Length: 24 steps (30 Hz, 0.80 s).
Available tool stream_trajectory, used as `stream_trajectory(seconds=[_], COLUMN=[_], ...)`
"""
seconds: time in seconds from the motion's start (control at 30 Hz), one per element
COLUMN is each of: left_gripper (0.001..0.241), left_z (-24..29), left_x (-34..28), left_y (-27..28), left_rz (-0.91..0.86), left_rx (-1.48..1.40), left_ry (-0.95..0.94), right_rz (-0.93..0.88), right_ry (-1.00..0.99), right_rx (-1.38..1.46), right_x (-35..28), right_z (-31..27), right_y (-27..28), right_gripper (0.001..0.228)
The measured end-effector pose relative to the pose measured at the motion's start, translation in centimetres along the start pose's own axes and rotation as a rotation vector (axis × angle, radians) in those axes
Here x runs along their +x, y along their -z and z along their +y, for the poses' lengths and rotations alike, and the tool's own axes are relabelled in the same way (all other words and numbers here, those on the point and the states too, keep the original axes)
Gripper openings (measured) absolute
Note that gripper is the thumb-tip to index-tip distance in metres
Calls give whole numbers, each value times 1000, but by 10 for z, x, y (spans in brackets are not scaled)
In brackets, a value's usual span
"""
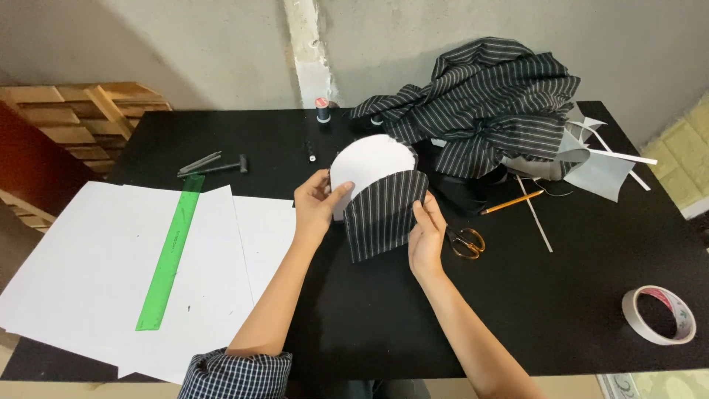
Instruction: Tracing a template onto striped fabric with a pencil and cutting it out with scissors.
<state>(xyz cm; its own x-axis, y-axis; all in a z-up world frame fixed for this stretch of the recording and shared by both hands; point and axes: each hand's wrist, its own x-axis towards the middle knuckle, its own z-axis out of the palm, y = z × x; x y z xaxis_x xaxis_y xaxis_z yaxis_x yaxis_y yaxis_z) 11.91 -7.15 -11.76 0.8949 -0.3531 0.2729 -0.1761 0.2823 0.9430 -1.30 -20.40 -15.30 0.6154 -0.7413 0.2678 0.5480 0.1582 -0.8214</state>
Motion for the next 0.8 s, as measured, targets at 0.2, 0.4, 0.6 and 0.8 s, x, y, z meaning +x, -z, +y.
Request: stream_trajectory(seconds=[0.2, 0.4, 0.6, 0.8], left_gripper=[12, 18, 17, 10], left_z=[30, 64, 56, 87], left_x=[-8, -15, -7, -23], left_y=[-3, -13, -5, -19], left_rz=[20, 55, 63, -58], left_rx=[-46, -2, 35, 59], left_ry=[-8, -74, -96, -360], right_rz=[13, 26, 41, 50], right_ry=[-5, 5, 5, 2], right_rx=[26, 31, 40, 60], right_x=[-3, -3, 1, -1], right_z=[1, 7, 23, 19], right_y=[-5, -5, 8, 8], right_gripper=[17, 14, 14, 11])
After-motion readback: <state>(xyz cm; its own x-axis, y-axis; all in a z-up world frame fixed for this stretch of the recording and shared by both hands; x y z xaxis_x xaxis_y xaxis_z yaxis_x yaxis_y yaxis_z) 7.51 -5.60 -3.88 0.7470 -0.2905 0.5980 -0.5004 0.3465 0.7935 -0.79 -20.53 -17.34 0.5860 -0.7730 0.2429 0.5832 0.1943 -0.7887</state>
